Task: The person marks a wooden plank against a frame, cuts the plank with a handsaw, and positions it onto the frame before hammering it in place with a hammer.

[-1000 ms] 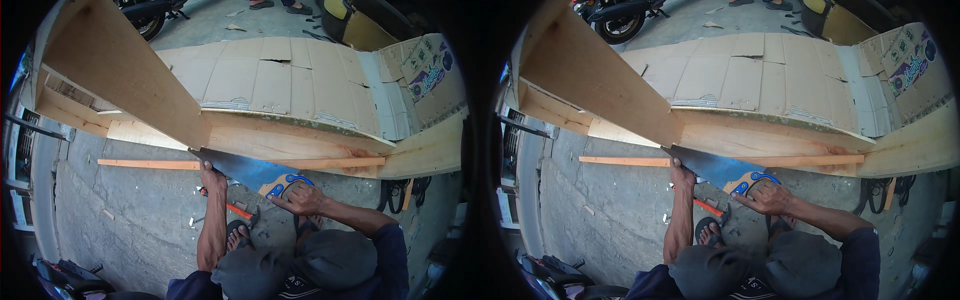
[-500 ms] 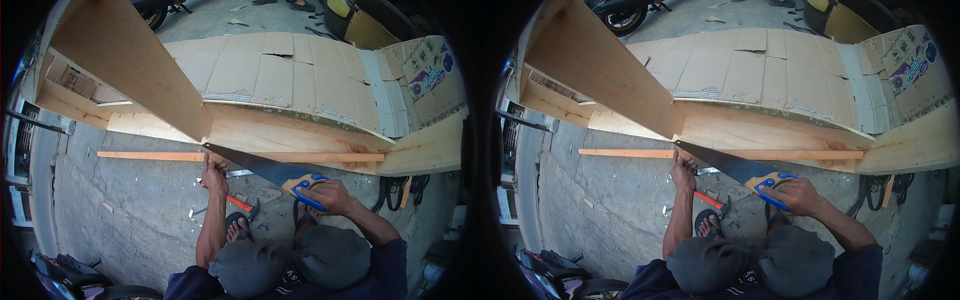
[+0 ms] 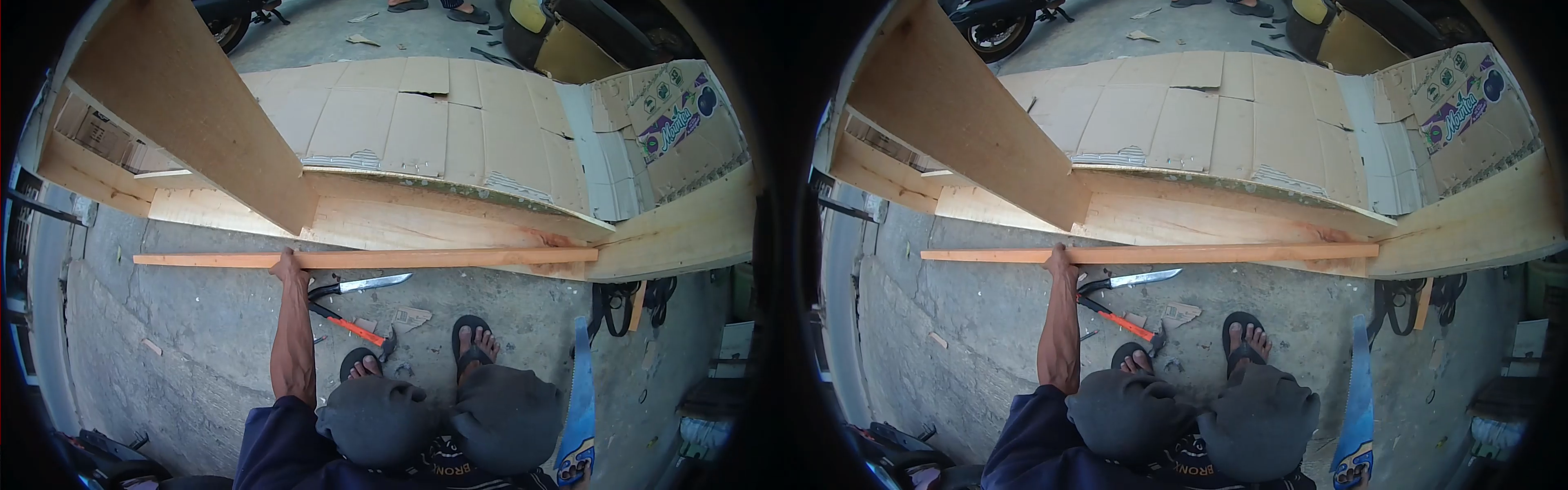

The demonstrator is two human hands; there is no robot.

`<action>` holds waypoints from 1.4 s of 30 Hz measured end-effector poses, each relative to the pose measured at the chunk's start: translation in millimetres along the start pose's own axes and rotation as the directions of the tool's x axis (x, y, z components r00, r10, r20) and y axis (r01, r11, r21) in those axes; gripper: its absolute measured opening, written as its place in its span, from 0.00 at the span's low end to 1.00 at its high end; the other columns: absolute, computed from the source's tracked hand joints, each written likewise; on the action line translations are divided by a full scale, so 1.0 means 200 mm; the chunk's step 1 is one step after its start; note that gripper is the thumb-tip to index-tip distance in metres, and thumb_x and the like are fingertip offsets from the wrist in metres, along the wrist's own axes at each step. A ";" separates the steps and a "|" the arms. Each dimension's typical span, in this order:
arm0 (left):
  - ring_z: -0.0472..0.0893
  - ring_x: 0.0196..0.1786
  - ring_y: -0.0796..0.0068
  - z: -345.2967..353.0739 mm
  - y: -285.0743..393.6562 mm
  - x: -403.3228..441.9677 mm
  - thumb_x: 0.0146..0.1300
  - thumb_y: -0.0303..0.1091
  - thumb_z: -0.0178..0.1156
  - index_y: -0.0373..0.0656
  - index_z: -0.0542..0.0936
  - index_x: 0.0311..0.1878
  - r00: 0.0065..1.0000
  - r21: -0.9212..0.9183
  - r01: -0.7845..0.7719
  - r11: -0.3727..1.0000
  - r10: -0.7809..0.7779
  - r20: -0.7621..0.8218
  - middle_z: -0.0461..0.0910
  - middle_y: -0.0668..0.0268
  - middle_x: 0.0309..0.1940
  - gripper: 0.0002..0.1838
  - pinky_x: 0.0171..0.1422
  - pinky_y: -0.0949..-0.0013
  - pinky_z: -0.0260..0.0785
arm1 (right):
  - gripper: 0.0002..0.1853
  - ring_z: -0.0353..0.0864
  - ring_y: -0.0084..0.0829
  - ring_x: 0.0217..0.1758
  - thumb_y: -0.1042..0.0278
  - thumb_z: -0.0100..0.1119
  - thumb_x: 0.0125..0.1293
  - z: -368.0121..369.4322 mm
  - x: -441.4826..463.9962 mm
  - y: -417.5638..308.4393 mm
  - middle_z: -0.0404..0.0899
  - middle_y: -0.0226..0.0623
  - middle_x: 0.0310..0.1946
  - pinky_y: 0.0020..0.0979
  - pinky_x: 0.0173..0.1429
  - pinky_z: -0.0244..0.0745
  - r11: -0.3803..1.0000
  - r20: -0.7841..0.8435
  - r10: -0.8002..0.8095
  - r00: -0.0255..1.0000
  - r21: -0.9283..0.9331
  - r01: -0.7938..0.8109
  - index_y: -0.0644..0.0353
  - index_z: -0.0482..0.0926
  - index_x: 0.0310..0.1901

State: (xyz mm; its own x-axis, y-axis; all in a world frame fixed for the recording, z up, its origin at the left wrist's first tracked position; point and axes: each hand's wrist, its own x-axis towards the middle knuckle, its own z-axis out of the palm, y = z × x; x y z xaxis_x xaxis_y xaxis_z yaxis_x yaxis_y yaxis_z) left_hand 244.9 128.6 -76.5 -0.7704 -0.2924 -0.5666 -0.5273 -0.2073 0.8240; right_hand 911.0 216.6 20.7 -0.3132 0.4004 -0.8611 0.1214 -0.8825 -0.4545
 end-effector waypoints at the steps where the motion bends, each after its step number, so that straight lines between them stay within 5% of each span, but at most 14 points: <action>1: 0.78 0.60 0.47 0.00 0.03 0.00 0.57 0.26 0.67 0.31 0.48 0.73 0.998 -0.087 0.049 0.995 -0.051 -0.026 0.68 0.44 0.64 0.47 0.65 0.47 0.75 | 0.32 0.81 0.48 0.48 0.64 0.65 0.62 -0.03 0.03 0.01 0.81 0.53 0.50 0.46 0.59 0.76 1.000 -0.015 -0.011 1.000 0.003 0.011 0.67 0.73 0.68; 4: 0.76 0.62 0.48 -0.01 0.02 -0.06 0.56 0.23 0.64 0.29 0.49 0.72 1.000 -0.220 0.001 0.976 0.005 0.025 0.67 0.44 0.66 0.44 0.67 0.47 0.74 | 0.34 0.79 0.52 0.51 0.62 0.66 0.63 -0.19 0.04 0.01 0.79 0.55 0.51 0.48 0.61 0.74 0.993 -0.116 0.007 0.993 -0.113 -0.020 0.68 0.71 0.69; 6: 0.76 0.63 0.49 -0.03 0.04 -0.11 0.57 0.20 0.62 0.29 0.50 0.71 0.998 -0.227 -0.057 0.972 0.059 0.004 0.66 0.44 0.65 0.42 0.68 0.47 0.74 | 0.35 0.77 0.54 0.53 0.62 0.66 0.64 -0.59 -0.04 -0.04 0.78 0.56 0.52 0.50 0.63 0.72 0.899 -0.416 -0.117 0.902 -0.429 -0.082 0.69 0.70 0.69; 8: 0.76 0.63 0.51 -0.04 0.05 -0.06 0.59 0.18 0.61 0.28 0.51 0.70 0.980 -0.326 -0.102 0.940 0.151 0.130 0.66 0.44 0.65 0.39 0.68 0.49 0.75 | 0.36 0.76 0.56 0.55 0.61 0.67 0.64 -1.02 -0.20 -0.13 0.76 0.58 0.53 0.51 0.64 0.70 0.578 -0.640 -0.612 0.464 -0.763 -0.289 0.69 0.69 0.70; 10: 0.79 0.60 0.52 0.01 0.11 -0.03 0.62 0.18 0.60 0.25 0.58 0.68 0.978 -0.344 -0.075 0.936 0.136 0.156 0.70 0.47 0.61 0.33 0.66 0.50 0.76 | 0.37 0.75 0.59 0.58 0.60 0.67 0.65 -0.99 -0.19 -0.41 0.75 0.59 0.53 0.53 0.66 0.69 0.204 -0.250 -0.954 0.167 -0.946 -0.251 0.70 0.67 0.70; 12: 0.81 0.56 0.53 0.03 0.15 -0.01 0.64 0.18 0.58 0.22 0.64 0.65 0.978 -0.366 -0.046 0.930 0.116 0.172 0.75 0.51 0.58 0.27 0.64 0.50 0.77 | 0.34 0.67 0.59 0.66 0.70 0.66 0.66 -0.20 -0.03 -0.81 0.69 0.58 0.62 0.51 0.71 0.62 -0.053 0.057 -0.946 0.320 -0.998 0.024 0.66 0.66 0.72; 14: 0.78 0.61 0.52 0.08 0.18 0.00 0.64 0.20 0.62 0.26 0.51 0.68 0.958 -0.363 -0.005 0.932 0.109 0.267 0.66 0.44 0.66 0.36 0.68 0.51 0.76 | 0.40 0.66 0.58 0.69 0.76 0.72 0.60 0.26 0.19 -1.03 0.67 0.57 0.65 0.49 0.73 0.62 -0.298 0.364 -0.843 0.395 -0.929 0.220 0.62 0.65 0.74; 17: 0.80 0.59 0.53 0.12 0.08 0.12 0.66 0.19 0.59 0.22 0.60 0.67 0.942 -0.432 -0.006 0.902 0.150 0.301 0.71 0.47 0.63 0.29 0.64 0.50 0.78 | 0.45 0.62 0.53 0.76 0.64 0.78 0.55 0.73 0.48 -1.17 0.65 0.51 0.69 0.56 0.79 0.56 -0.653 0.715 -0.596 0.366 -0.697 0.296 0.56 0.65 0.74; 23: 0.82 0.58 0.59 0.17 0.10 0.06 0.68 0.20 0.56 0.23 0.68 0.65 0.918 -0.501 0.085 0.861 0.128 0.375 0.76 0.53 0.60 0.24 0.63 0.56 0.77 | 0.41 0.63 0.42 0.76 0.56 0.74 0.59 1.01 0.86 -1.24 0.69 0.42 0.68 0.57 0.78 0.54 -0.770 0.806 -0.495 0.325 -0.580 0.267 0.44 0.67 0.74; 28: 0.82 0.54 0.67 0.21 0.12 0.12 0.74 0.26 0.51 0.30 0.75 0.59 0.879 -0.527 0.070 0.847 0.198 0.434 0.81 0.59 0.52 0.15 0.64 0.61 0.75 | 0.31 0.71 0.42 0.59 0.62 0.70 0.62 1.07 0.87 -1.26 0.74 0.38 0.54 0.50 0.61 0.63 -0.727 0.751 -0.508 0.422 -0.636 0.257 0.44 0.75 0.68; 34: 0.77 0.63 0.60 0.17 0.19 0.03 0.65 0.19 0.59 0.24 0.58 0.70 0.908 -0.389 0.088 0.917 0.087 0.411 0.70 0.50 0.66 0.33 0.68 0.53 0.73 | 0.28 0.70 0.44 0.57 0.66 0.69 0.60 1.13 0.88 -1.34 0.73 0.38 0.51 0.49 0.60 0.65 -0.730 0.793 -0.447 0.414 -0.591 0.344 0.46 0.78 0.64; 37: 0.81 0.55 0.66 0.18 0.15 0.05 0.67 0.21 0.57 0.35 0.75 0.62 0.949 -0.288 0.091 0.953 0.005 0.315 0.80 0.61 0.54 0.20 0.61 0.61 0.74 | 0.29 0.71 0.44 0.57 0.68 0.69 0.60 1.07 0.84 -1.28 0.73 0.39 0.52 0.48 0.61 0.65 -0.689 0.761 -0.441 0.476 -0.627 0.364 0.46 0.77 0.65; 40: 0.78 0.61 0.59 0.05 0.12 0.18 0.61 0.20 0.63 0.33 0.62 0.69 0.851 -0.221 0.051 0.974 0.073 0.520 0.73 0.53 0.63 0.33 0.68 0.50 0.71 | 0.30 0.71 0.44 0.59 0.70 0.68 0.60 1.08 0.85 -1.30 0.74 0.40 0.54 0.48 0.62 0.65 -0.703 0.763 -0.486 0.425 -0.631 0.329 0.47 0.76 0.66; 42: 0.78 0.60 0.59 -0.03 0.12 0.21 0.61 0.21 0.64 0.35 0.66 0.67 0.843 -0.132 0.061 0.989 0.019 0.537 0.76 0.55 0.59 0.31 0.67 0.49 0.72 | 0.32 0.70 0.45 0.61 0.71 0.66 0.61 1.06 0.85 -1.22 0.73 0.41 0.55 0.49 0.63 0.65 -0.726 0.774 -0.537 0.336 -0.626 0.285 0.50 0.73 0.69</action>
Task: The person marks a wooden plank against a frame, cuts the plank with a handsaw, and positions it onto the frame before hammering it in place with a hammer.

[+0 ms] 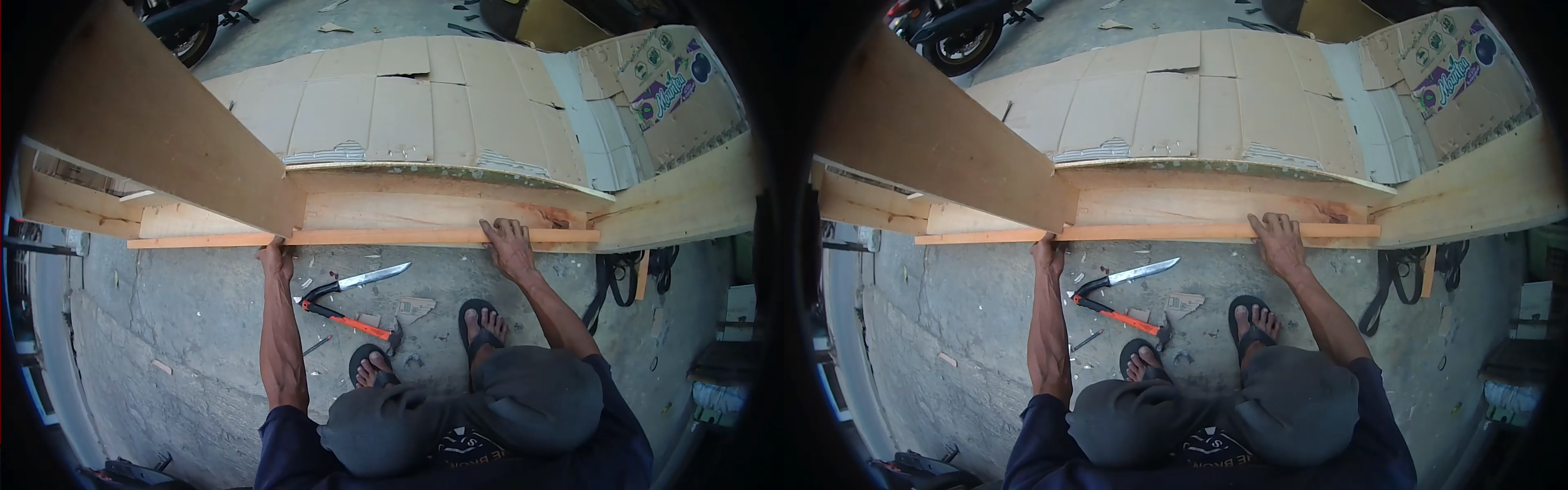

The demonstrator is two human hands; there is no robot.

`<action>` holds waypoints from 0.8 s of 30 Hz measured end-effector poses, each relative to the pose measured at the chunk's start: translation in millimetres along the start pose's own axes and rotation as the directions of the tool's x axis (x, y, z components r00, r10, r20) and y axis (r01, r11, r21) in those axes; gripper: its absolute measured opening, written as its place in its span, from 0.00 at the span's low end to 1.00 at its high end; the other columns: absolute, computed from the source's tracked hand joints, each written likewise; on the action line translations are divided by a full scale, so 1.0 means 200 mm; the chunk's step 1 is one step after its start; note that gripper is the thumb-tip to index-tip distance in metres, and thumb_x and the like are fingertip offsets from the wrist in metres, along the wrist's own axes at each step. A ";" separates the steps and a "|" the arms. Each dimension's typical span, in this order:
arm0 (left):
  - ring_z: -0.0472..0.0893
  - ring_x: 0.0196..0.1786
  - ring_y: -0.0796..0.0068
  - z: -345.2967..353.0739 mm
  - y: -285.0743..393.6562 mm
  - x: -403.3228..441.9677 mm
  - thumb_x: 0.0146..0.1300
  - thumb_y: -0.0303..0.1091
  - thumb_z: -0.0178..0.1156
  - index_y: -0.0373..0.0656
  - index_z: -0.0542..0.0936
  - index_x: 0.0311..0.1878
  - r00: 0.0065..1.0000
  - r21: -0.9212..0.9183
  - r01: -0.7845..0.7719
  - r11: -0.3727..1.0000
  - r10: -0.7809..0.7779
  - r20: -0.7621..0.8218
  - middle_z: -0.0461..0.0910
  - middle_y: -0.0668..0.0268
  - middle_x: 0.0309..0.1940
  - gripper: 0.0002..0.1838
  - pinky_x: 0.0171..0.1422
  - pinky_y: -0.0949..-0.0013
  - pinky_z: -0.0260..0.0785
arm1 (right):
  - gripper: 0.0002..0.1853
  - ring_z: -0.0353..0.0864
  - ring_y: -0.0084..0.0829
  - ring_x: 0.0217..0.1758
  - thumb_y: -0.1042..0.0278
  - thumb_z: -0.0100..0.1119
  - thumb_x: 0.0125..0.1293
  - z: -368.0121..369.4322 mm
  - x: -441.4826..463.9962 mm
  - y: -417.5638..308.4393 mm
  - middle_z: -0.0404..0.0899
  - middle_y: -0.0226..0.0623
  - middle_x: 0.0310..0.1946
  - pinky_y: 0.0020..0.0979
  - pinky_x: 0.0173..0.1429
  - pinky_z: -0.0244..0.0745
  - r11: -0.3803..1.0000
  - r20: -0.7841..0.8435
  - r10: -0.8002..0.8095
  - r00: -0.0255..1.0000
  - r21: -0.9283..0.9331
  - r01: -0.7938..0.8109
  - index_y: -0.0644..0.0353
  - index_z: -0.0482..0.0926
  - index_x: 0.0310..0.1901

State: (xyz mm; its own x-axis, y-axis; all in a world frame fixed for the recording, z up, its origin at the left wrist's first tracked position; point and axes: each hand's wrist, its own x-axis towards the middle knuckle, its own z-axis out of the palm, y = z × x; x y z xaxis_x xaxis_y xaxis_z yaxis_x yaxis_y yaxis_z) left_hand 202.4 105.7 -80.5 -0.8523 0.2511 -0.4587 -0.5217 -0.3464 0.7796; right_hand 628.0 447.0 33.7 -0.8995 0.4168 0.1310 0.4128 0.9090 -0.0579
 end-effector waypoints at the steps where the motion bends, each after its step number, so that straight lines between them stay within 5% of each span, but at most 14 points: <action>1: 0.79 0.59 0.59 0.02 0.02 0.03 0.60 0.22 0.65 0.37 0.71 0.64 0.999 0.038 0.029 0.999 -0.029 0.012 0.78 0.57 0.56 0.28 0.66 0.49 0.72 | 0.33 0.70 0.46 0.62 0.71 0.66 0.61 0.01 -0.01 -0.02 0.73 0.42 0.56 0.49 0.64 0.65 0.999 -0.099 0.001 0.995 -0.046 -0.005 0.52 0.71 0.70; 4: 0.79 0.59 0.58 -0.04 0.04 0.10 0.64 0.36 0.67 0.39 0.76 0.62 0.979 0.076 0.126 0.989 -0.137 0.149 0.80 0.58 0.54 0.25 0.69 0.52 0.70 | 0.31 0.71 0.46 0.64 0.71 0.63 0.62 -0.07 -0.13 -0.18 0.73 0.45 0.57 0.52 0.66 0.66 0.989 -0.220 0.066 0.973 0.142 -0.035 0.59 0.72 0.68; 6: 0.77 0.61 0.60 -0.07 0.04 0.15 0.73 0.50 0.59 0.37 0.72 0.66 0.982 0.114 0.177 0.978 -0.183 0.041 0.79 0.53 0.54 0.29 0.75 0.52 0.64 | 0.29 0.73 0.46 0.60 0.73 0.62 0.62 -0.05 -0.30 -0.26 0.74 0.45 0.54 0.49 0.63 0.69 0.938 -0.160 0.082 0.984 0.347 -0.022 0.61 0.72 0.67; 8: 0.61 0.79 0.51 -0.06 0.06 0.03 0.74 0.58 0.55 0.37 0.51 0.79 0.988 0.195 0.151 0.969 -0.156 0.010 0.55 0.48 0.77 0.45 0.82 0.46 0.56 | 0.26 0.78 0.45 0.54 0.74 0.62 0.62 0.06 -0.46 -0.27 0.74 0.44 0.49 0.45 0.58 0.74 0.877 -0.023 0.021 1.000 0.480 -0.007 0.63 0.74 0.64; 10: 0.46 0.85 0.46 -0.05 0.07 -0.07 0.75 0.60 0.53 0.48 0.35 0.84 0.987 0.161 0.159 0.974 -0.151 -0.062 0.37 0.50 0.84 0.50 0.84 0.42 0.49 | 0.24 0.80 0.44 0.51 0.74 0.62 0.62 0.13 -0.55 -0.31 0.75 0.44 0.47 0.43 0.55 0.76 0.851 0.045 0.013 0.999 0.524 -0.035 0.64 0.75 0.62; 13: 0.57 0.81 0.42 -0.15 0.12 -0.17 0.76 0.55 0.52 0.42 0.43 0.84 0.982 0.451 0.176 0.875 -0.124 -0.142 0.46 0.45 0.82 0.45 0.77 0.41 0.62 | 0.23 0.81 0.43 0.45 0.73 0.62 0.62 0.16 -0.58 -0.32 0.75 0.42 0.44 0.42 0.52 0.78 0.793 0.082 -0.048 0.995 0.610 -0.012 0.64 0.76 0.60; 15: 0.72 0.70 0.44 -0.19 0.23 -0.24 0.74 0.50 0.54 0.36 0.56 0.79 0.977 0.775 0.213 0.595 -0.114 -0.181 0.60 0.44 0.74 0.39 0.65 0.45 0.74 | 0.25 0.81 0.46 0.54 0.72 0.61 0.63 0.18 -0.49 -0.34 0.74 0.46 0.49 0.45 0.59 0.77 0.738 0.149 -0.057 0.987 0.672 -0.059 0.63 0.75 0.63; 16: 0.72 0.70 0.44 -0.18 0.31 -0.28 0.74 0.50 0.54 0.36 0.56 0.79 0.979 0.777 0.202 0.596 -0.092 -0.184 0.60 0.44 0.74 0.39 0.65 0.45 0.74 | 0.25 0.81 0.46 0.54 0.72 0.61 0.63 0.16 -0.44 -0.30 0.74 0.46 0.49 0.45 0.59 0.77 0.730 0.132 -0.067 0.989 0.683 -0.042 0.63 0.75 0.63; 18: 0.80 0.55 0.53 -0.19 0.45 -0.39 0.72 0.47 0.55 0.34 0.68 0.70 0.980 0.962 0.167 0.215 -0.142 -0.139 0.74 0.49 0.59 0.31 0.52 0.51 0.80 | 0.31 0.77 0.44 0.62 0.68 0.64 0.62 0.10 -0.29 -0.15 0.75 0.44 0.54 0.51 0.68 0.70 0.906 -0.340 0.148 0.929 0.422 0.010 0.60 0.71 0.69; 20: 0.81 0.36 0.69 -0.23 0.60 -0.44 0.70 0.41 0.59 0.34 0.78 0.60 0.994 0.998 0.049 -0.050 -0.091 -0.054 0.81 0.61 0.36 0.23 0.37 0.62 0.82 | 0.40 0.72 0.43 0.67 0.61 0.68 0.59 -0.08 -0.15 0.08 0.74 0.43 0.58 0.58 0.73 0.63 0.976 -0.337 0.186 0.923 0.174 -0.133 0.54 0.67 0.74; 22: 0.78 0.25 0.74 -0.30 0.75 -0.45 0.68 0.38 0.59 0.34 0.79 0.59 0.994 0.995 0.034 -0.096 -0.105 -0.044 0.80 0.67 0.28 0.22 0.30 0.66 0.77 | 0.44 0.74 0.44 0.65 0.54 0.72 0.56 -0.07 -0.06 0.30 0.75 0.43 0.57 0.60 0.71 0.63 0.990 -0.209 0.138 0.968 0.043 -0.132 0.51 0.65 0.75; 23: 0.81 0.38 0.68 -0.27 0.81 -0.42 0.68 0.42 0.59 0.37 0.75 0.66 0.985 0.957 0.106 -0.268 -0.105 -0.138 0.83 0.59 0.41 0.27 0.44 0.55 0.81 | 0.43 0.74 0.45 0.65 0.52 0.73 0.56 0.44 -0.07 0.42 0.76 0.41 0.55 0.61 0.68 0.64 0.930 -0.020 0.136 0.991 0.347 -0.120 0.49 0.67 0.73; 24: 0.81 0.38 0.68 -0.44 0.93 -0.67 0.68 0.42 0.59 0.37 0.75 0.66 0.979 0.950 0.179 -0.257 -0.052 -0.198 0.83 0.59 0.41 0.27 0.44 0.55 0.81 | 0.42 0.75 0.45 0.64 0.50 0.74 0.56 0.88 -0.08 0.53 0.77 0.39 0.53 0.63 0.65 0.66 0.773 0.169 0.128 0.977 0.600 -0.205 0.47 0.69 0.72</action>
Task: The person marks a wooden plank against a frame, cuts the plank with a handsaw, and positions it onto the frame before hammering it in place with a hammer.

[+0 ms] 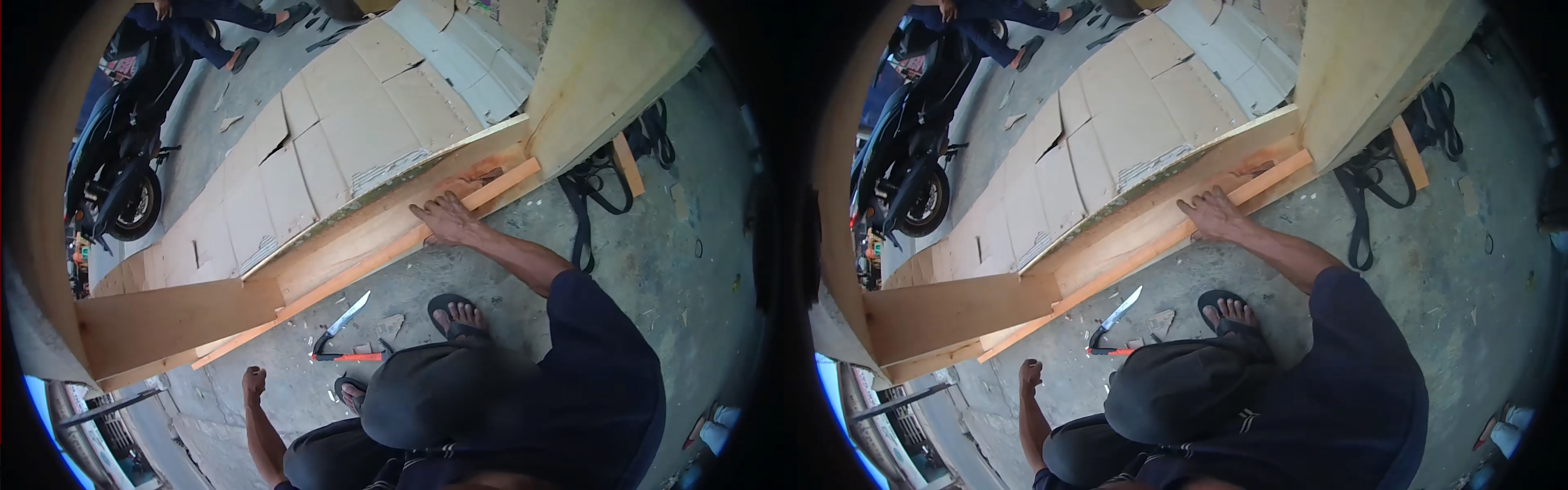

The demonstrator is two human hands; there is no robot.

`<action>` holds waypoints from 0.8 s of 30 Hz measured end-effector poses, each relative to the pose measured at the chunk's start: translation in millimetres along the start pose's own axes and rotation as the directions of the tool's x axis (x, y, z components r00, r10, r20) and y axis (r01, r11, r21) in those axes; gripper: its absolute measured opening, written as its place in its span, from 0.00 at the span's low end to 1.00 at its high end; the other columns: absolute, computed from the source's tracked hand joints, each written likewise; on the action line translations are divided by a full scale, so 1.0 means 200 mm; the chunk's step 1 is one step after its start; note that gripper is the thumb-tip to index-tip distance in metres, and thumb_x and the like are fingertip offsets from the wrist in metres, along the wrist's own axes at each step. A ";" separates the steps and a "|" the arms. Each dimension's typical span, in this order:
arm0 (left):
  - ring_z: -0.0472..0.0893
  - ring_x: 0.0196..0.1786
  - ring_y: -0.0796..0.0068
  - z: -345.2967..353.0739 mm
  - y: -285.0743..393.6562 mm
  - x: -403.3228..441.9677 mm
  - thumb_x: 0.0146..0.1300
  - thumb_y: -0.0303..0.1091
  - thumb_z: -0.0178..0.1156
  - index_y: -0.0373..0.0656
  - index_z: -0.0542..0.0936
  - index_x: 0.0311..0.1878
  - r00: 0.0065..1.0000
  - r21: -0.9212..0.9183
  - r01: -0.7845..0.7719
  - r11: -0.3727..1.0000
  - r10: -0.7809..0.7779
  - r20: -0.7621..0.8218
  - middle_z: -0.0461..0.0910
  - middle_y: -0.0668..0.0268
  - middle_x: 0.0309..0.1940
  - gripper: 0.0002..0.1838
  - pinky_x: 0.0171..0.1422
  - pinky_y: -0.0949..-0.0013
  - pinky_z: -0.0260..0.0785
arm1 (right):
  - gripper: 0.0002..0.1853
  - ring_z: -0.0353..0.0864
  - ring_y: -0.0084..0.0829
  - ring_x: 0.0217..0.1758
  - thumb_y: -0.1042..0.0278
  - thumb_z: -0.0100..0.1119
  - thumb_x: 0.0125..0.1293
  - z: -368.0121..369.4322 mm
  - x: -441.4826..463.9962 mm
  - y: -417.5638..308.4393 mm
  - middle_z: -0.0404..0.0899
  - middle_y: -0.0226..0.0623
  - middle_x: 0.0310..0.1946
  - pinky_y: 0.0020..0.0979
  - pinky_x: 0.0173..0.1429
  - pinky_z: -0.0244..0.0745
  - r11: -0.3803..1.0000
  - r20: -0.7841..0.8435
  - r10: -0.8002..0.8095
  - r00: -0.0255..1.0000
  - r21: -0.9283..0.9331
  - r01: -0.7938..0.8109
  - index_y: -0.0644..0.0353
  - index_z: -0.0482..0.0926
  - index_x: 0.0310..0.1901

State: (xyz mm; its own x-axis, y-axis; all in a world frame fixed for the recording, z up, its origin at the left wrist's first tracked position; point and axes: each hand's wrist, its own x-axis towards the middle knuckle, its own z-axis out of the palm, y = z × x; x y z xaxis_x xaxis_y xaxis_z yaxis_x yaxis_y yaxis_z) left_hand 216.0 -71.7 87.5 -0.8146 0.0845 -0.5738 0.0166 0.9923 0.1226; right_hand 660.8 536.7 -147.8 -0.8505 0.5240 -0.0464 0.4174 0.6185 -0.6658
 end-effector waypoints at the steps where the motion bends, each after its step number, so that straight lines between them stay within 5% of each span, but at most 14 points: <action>1: 0.84 0.42 0.62 -0.09 -0.09 -0.06 0.65 0.41 0.62 0.34 0.77 0.64 0.992 0.224 -0.092 0.970 0.108 -0.060 0.85 0.53 0.42 0.28 0.49 0.55 0.80 | 0.40 0.76 0.44 0.62 0.47 0.75 0.54 -0.21 -0.03 -0.21 0.78 0.39 0.52 0.60 0.64 0.68 0.966 -0.006 -0.061 0.998 -0.251 0.058 0.48 0.70 0.68; 2: 0.87 0.46 0.55 -0.03 0.29 0.20 0.62 0.40 0.65 0.32 0.78 0.62 0.936 0.366 -0.256 0.895 0.324 -0.139 0.87 0.46 0.43 0.29 0.55 0.55 0.79 | 0.39 0.78 0.43 0.60 0.45 0.75 0.53 -0.46 -0.06 -0.46 0.79 0.39 0.50 0.58 0.64 0.69 0.867 -0.013 -0.122 0.992 -0.487 0.101 0.48 0.72 0.65; 3: 0.87 0.46 0.55 -0.06 0.66 0.38 0.62 0.40 0.65 0.32 0.78 0.62 0.890 0.300 -0.325 0.897 0.397 -0.223 0.87 0.46 0.43 0.29 0.55 0.55 0.79 | 0.39 0.78 0.43 0.60 0.45 0.75 0.53 -0.64 0.10 -0.42 0.79 0.39 0.50 0.58 0.64 0.69 0.819 -0.102 -0.186 0.977 -0.566 0.097 0.48 0.72 0.65; 4: 0.86 0.51 0.52 -0.10 0.77 0.40 0.60 0.42 0.67 0.33 0.79 0.62 0.872 0.301 -0.375 0.877 0.444 -0.208 0.86 0.45 0.46 0.30 0.59 0.55 0.77 | 0.34 0.78 0.42 0.60 0.44 0.74 0.55 -0.66 0.11 -0.42 0.80 0.38 0.48 0.55 0.59 0.72 0.834 -0.016 -0.169 0.986 -0.536 0.134 0.50 0.74 0.60; 6: 0.83 0.60 0.46 0.00 0.43 0.16 0.56 0.47 0.71 0.35 0.79 0.61 0.920 0.302 -0.340 0.891 0.381 -0.091 0.85 0.42 0.52 0.33 0.67 0.54 0.74 | 0.30 0.79 0.41 0.60 0.43 0.72 0.57 -0.44 -0.15 -0.45 0.80 0.36 0.45 0.53 0.55 0.75 0.856 0.232 -0.178 0.956 -0.443 0.266 0.52 0.76 0.54; 9: 0.83 0.60 0.47 -0.02 0.42 0.09 0.60 0.47 0.67 0.39 0.81 0.62 0.879 0.302 -0.432 0.850 0.472 -0.070 0.84 0.45 0.55 0.30 0.67 0.55 0.74 | 0.26 0.79 0.44 0.58 0.46 0.73 0.57 -0.66 -0.05 -0.52 0.82 0.38 0.48 0.54 0.55 0.74 0.887 0.098 -0.164 0.982 -0.420 0.190 0.54 0.78 0.50; 13: 0.82 0.59 0.44 -0.01 0.20 0.20 0.61 0.44 0.66 0.37 0.78 0.63 0.860 0.251 -0.441 0.862 0.486 -0.156 0.84 0.42 0.53 0.30 0.67 0.51 0.74 | 0.27 0.79 0.45 0.60 0.47 0.75 0.56 -0.71 0.00 -0.57 0.83 0.37 0.51 0.55 0.57 0.74 0.850 0.149 -0.161 0.976 -0.481 0.214 0.53 0.78 0.51; 16: 0.76 0.65 0.39 0.04 0.05 0.31 0.61 0.40 0.67 0.37 0.69 0.71 0.889 0.200 -0.373 0.906 0.410 -0.204 0.77 0.38 0.62 0.37 0.72 0.50 0.70 | 0.28 0.77 0.47 0.63 0.50 0.75 0.57 -0.67 -0.03 -0.63 0.82 0.41 0.53 0.57 0.62 0.71 0.869 0.199 -0.085 0.976 -0.464 0.171 0.52 0.77 0.56; 20: 0.67 0.73 0.36 0.09 0.05 0.45 0.62 0.40 0.69 0.39 0.58 0.78 0.908 0.167 -0.310 0.936 0.343 -0.238 0.63 0.39 0.74 0.45 0.74 0.48 0.68 | 0.39 0.74 0.48 0.65 0.55 0.72 0.58 -0.62 -0.05 -0.96 0.78 0.49 0.57 0.55 0.71 0.62 0.681 0.111 0.018 0.994 -0.729 0.069 0.58 0.69 0.70; 22: 0.59 0.79 0.37 0.10 0.08 0.49 0.59 0.37 0.73 0.46 0.52 0.82 0.832 0.296 -0.330 0.896 0.424 -0.358 0.51 0.38 0.79 0.52 0.79 0.43 0.59 | 0.37 0.74 0.48 0.65 0.61 0.70 0.59 -0.53 -0.02 -1.31 0.75 0.46 0.61 0.53 0.70 0.65 0.644 0.274 -0.240 0.931 -0.673 0.364 0.62 0.69 0.69; 24: 0.55 0.82 0.41 0.11 0.09 0.59 0.59 0.41 0.74 0.53 0.49 0.84 0.740 0.409 -0.380 0.830 0.538 -0.404 0.45 0.43 0.82 0.55 0.82 0.38 0.51 | 0.33 0.74 0.44 0.66 0.64 0.65 0.63 -0.31 0.04 -1.59 0.75 0.43 0.61 0.51 0.68 0.68 0.713 0.513 -0.313 0.799 -0.428 0.555 0.57 0.68 0.70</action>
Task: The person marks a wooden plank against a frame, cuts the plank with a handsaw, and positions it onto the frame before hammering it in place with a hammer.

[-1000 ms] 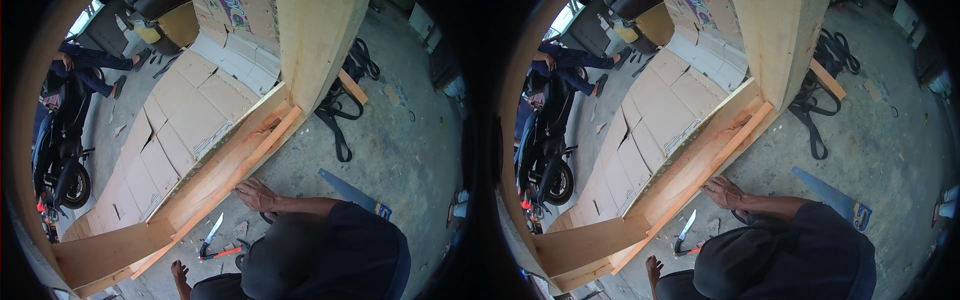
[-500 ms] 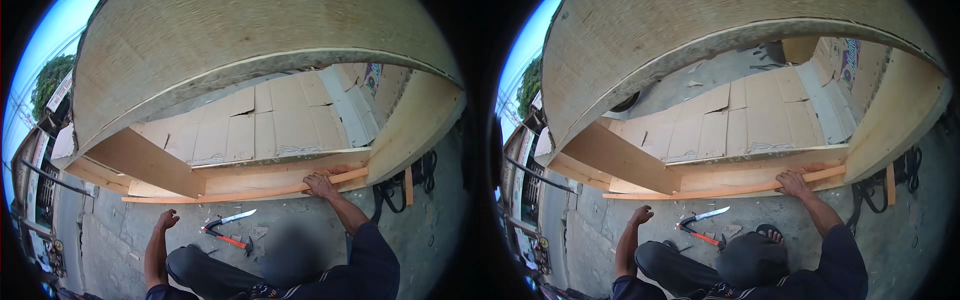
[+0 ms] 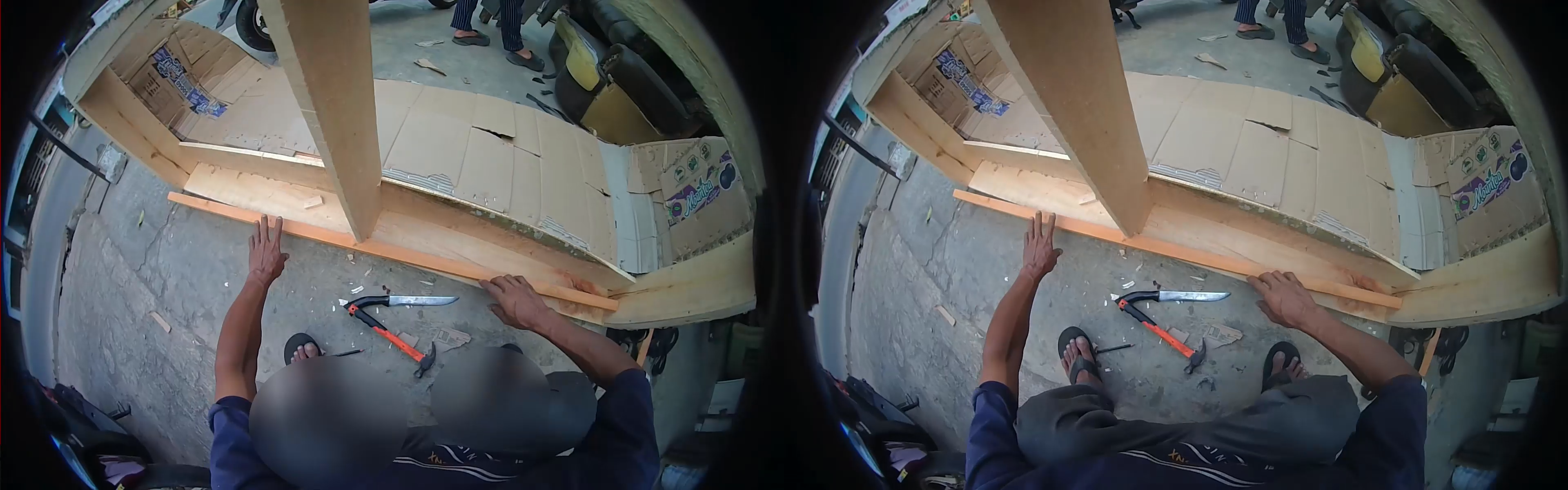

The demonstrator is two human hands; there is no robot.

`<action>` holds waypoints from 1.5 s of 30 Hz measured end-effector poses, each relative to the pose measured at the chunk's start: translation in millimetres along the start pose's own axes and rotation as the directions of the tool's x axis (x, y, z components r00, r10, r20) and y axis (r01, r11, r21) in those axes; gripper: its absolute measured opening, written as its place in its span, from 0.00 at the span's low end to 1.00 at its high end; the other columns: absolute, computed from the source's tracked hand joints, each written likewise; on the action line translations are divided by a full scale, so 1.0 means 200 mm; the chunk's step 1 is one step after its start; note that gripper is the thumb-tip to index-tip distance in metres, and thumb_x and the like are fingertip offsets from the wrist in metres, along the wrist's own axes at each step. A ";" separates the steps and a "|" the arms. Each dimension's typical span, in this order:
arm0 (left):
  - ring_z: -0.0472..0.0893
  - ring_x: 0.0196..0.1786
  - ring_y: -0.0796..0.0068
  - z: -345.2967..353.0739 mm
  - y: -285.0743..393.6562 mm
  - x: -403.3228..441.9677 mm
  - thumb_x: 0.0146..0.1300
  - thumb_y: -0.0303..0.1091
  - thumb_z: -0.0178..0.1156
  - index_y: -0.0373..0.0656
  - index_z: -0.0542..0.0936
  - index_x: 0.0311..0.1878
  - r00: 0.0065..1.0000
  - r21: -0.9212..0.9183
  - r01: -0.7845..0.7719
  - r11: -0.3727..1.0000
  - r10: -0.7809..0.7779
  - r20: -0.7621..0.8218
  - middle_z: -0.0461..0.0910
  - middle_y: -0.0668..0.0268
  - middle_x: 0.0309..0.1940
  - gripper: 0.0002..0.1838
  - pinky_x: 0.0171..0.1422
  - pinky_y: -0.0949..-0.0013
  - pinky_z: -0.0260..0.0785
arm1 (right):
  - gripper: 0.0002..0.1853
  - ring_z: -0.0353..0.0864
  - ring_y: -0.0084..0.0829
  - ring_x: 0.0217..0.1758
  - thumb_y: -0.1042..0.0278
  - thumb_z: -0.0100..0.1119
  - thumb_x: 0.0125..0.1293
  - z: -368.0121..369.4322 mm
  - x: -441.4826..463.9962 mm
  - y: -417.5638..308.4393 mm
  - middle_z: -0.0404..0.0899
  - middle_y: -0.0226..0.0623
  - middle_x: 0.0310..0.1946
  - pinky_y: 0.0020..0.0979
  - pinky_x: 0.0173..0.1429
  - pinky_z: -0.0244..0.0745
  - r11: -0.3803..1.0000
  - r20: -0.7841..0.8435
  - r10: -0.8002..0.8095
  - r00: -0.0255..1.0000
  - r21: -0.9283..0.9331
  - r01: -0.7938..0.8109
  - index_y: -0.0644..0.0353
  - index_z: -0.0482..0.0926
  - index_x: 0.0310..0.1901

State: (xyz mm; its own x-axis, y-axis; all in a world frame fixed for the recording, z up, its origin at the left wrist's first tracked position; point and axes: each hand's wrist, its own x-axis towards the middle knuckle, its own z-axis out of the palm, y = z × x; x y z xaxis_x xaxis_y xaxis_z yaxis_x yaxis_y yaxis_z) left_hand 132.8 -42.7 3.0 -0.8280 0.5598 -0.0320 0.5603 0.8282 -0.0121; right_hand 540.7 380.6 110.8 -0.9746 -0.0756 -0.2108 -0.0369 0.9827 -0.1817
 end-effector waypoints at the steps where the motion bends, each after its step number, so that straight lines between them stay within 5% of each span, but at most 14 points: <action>1: 0.55 0.82 0.41 0.04 -0.01 0.04 0.59 0.41 0.74 0.53 0.49 0.84 1.000 -0.019 -0.006 1.000 0.006 0.022 0.45 0.43 0.82 0.55 0.82 0.38 0.51 | 0.30 0.74 0.42 0.66 0.65 0.61 0.66 0.05 0.12 -0.13 0.75 0.41 0.60 0.49 0.67 0.70 0.988 0.122 -0.148 0.981 -0.032 0.153 0.54 0.69 0.70; 4: 0.62 0.79 0.48 0.01 -0.01 0.21 0.59 0.44 0.73 0.53 0.60 0.79 0.957 0.099 -0.230 0.968 0.243 -0.158 0.61 0.50 0.77 0.47 0.81 0.35 0.48 | 0.22 0.72 0.37 0.68 0.66 0.51 0.71 0.24 0.45 -0.54 0.73 0.36 0.61 0.47 0.62 0.74 0.814 0.350 -0.552 0.757 0.032 0.579 0.49 0.73 0.67; 6: 0.69 0.74 0.58 -0.09 0.00 0.35 0.61 0.45 0.71 0.52 0.73 0.68 0.942 0.030 -0.228 0.973 0.213 0.258 0.76 0.59 0.64 0.32 0.79 0.35 0.50 | 0.18 0.71 0.32 0.67 0.65 0.52 0.69 0.52 0.56 -0.68 0.72 0.32 0.60 0.38 0.64 0.72 0.700 0.208 -0.689 0.694 -0.057 0.712 0.49 0.76 0.60; 9: 0.76 0.64 0.65 0.06 -0.09 0.33 0.63 0.43 0.68 0.49 0.78 0.55 0.947 -0.058 -0.320 0.946 0.317 -0.049 0.80 0.64 0.50 0.19 0.76 0.36 0.53 | 0.13 0.71 0.30 0.62 0.64 0.53 0.68 0.67 0.69 -0.76 0.73 0.28 0.53 0.38 0.64 0.69 0.727 0.281 -0.608 0.742 -0.178 0.663 0.49 0.78 0.52; 15: 0.75 0.62 0.62 0.16 -0.18 0.39 0.62 0.43 0.69 0.46 0.78 0.55 0.863 -0.074 -0.496 0.865 0.483 -0.145 0.79 0.62 0.50 0.21 0.75 0.39 0.54 | 0.07 0.71 0.27 0.53 0.63 0.54 0.68 0.31 0.77 -0.79 0.74 0.25 0.38 0.36 0.61 0.66 0.717 0.355 -0.551 0.755 -0.261 0.647 0.50 0.80 0.42; 20: 0.75 0.63 0.60 0.16 -0.21 0.41 0.62 0.47 0.69 0.48 0.76 0.57 0.868 -0.215 -0.496 0.841 0.475 -0.144 0.78 0.61 0.51 0.24 0.74 0.45 0.56 | 0.12 0.82 0.39 0.47 0.55 0.53 0.74 0.11 0.65 -0.95 0.84 0.33 0.34 0.46 0.57 0.72 0.959 0.448 -0.153 0.881 -0.147 0.241 0.54 0.77 0.47; 22: 0.75 0.63 0.59 0.15 -0.21 0.41 0.63 0.47 0.69 0.48 0.76 0.57 0.867 -0.213 -0.498 0.841 0.482 -0.126 0.78 0.61 0.51 0.24 0.73 0.46 0.56 | 0.17 0.85 0.51 0.48 0.50 0.54 0.75 0.09 0.67 -1.06 0.86 0.40 0.37 0.56 0.54 0.74 0.954 0.527 0.265 0.808 -0.020 -0.300 0.56 0.75 0.49; 26: 0.75 0.63 0.59 0.14 -0.22 0.40 0.64 0.47 0.68 0.48 0.76 0.58 0.867 -0.221 -0.498 0.838 0.488 -0.103 0.78 0.60 0.52 0.23 0.72 0.46 0.57 | 0.19 0.84 0.56 0.50 0.49 0.55 0.74 -0.07 0.89 -1.13 0.87 0.44 0.39 0.58 0.53 0.75 0.940 0.658 0.145 0.739 0.141 -0.310 0.57 0.77 0.53; 29: 0.75 0.63 0.59 0.15 -0.22 0.41 0.64 0.44 0.68 0.47 0.76 0.57 0.863 -0.222 -0.504 0.835 0.499 -0.085 0.78 0.60 0.52 0.22 0.72 0.46 0.57 | 0.20 0.84 0.54 0.53 0.50 0.59 0.71 -0.19 1.15 -1.07 0.87 0.49 0.45 0.52 0.55 0.78 0.992 0.861 -0.118 0.495 0.122 0.024 0.55 0.84 0.55; 35: 0.75 0.63 0.61 0.16 -0.23 0.43 0.63 0.39 0.69 0.46 0.75 0.58 0.854 -0.248 -0.518 0.818 0.507 -0.112 0.78 0.63 0.53 0.23 0.72 0.45 0.56 | 0.23 0.85 0.50 0.55 0.44 0.61 0.69 0.01 1.05 -0.92 0.87 0.48 0.47 0.49 0.57 0.78 0.923 0.548 0.279 0.789 0.072 -0.377 0.52 0.86 0.56; 38: 0.75 0.64 0.61 0.13 -0.22 0.49 0.63 0.40 0.69 0.46 0.75 0.59 0.832 -0.253 -0.545 0.799 0.553 -0.047 0.78 0.63 0.53 0.23 0.71 0.46 0.56 | 0.23 0.86 0.50 0.53 0.45 0.60 0.69 -0.06 1.11 -0.83 0.88 0.48 0.46 0.48 0.55 0.80 0.980 0.674 -0.012 0.739 0.155 -0.126 0.52 0.86 0.55; 39: 0.75 0.64 0.61 0.14 -0.22 0.48 0.63 0.40 0.70 0.47 0.75 0.59 0.828 -0.265 -0.541 0.798 0.561 0.000 0.78 0.63 0.53 0.23 0.70 0.46 0.57 | 0.23 0.85 0.50 0.55 0.44 0.60 0.69 -0.18 1.19 -0.80 0.88 0.50 0.47 0.48 0.59 0.79 0.879 0.586 0.346 0.733 0.070 -0.471 0.51 0.87 0.56; 42: 0.75 0.64 0.62 0.14 -0.23 0.50 0.62 0.39 0.70 0.46 0.75 0.59 0.822 -0.306 -0.541 0.783 0.569 0.001 0.79 0.63 0.53 0.24 0.68 0.47 0.57 | 0.26 0.86 0.47 0.54 0.42 0.61 0.68 -0.06 1.20 -0.84 0.88 0.48 0.47 0.47 0.59 0.80 0.906 0.560 0.363 0.745 -0.025 -0.422 0.55 0.87 0.54; 45: 0.75 0.64 0.63 0.13 -0.24 0.52 0.63 0.39 0.69 0.46 0.76 0.56 0.807 -0.326 -0.561 0.761 0.590 -0.010 0.80 0.63 0.52 0.20 0.67 0.49 0.58 | 0.25 0.86 0.48 0.54 0.43 0.61 0.69 -0.08 1.13 -0.95 0.88 0.50 0.46 0.46 0.59 0.80 0.955 0.683 0.060 0.728 0.174 -0.242 0.56 0.87 0.55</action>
State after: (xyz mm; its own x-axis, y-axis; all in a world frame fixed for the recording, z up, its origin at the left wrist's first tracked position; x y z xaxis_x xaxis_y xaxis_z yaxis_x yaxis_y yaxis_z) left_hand 21.0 -24.4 -24.8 -0.3381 0.9408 -0.0227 0.8844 0.3259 0.3341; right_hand 322.9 179.2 113.5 -0.5610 -0.1115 -0.8202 0.2391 0.9268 -0.2896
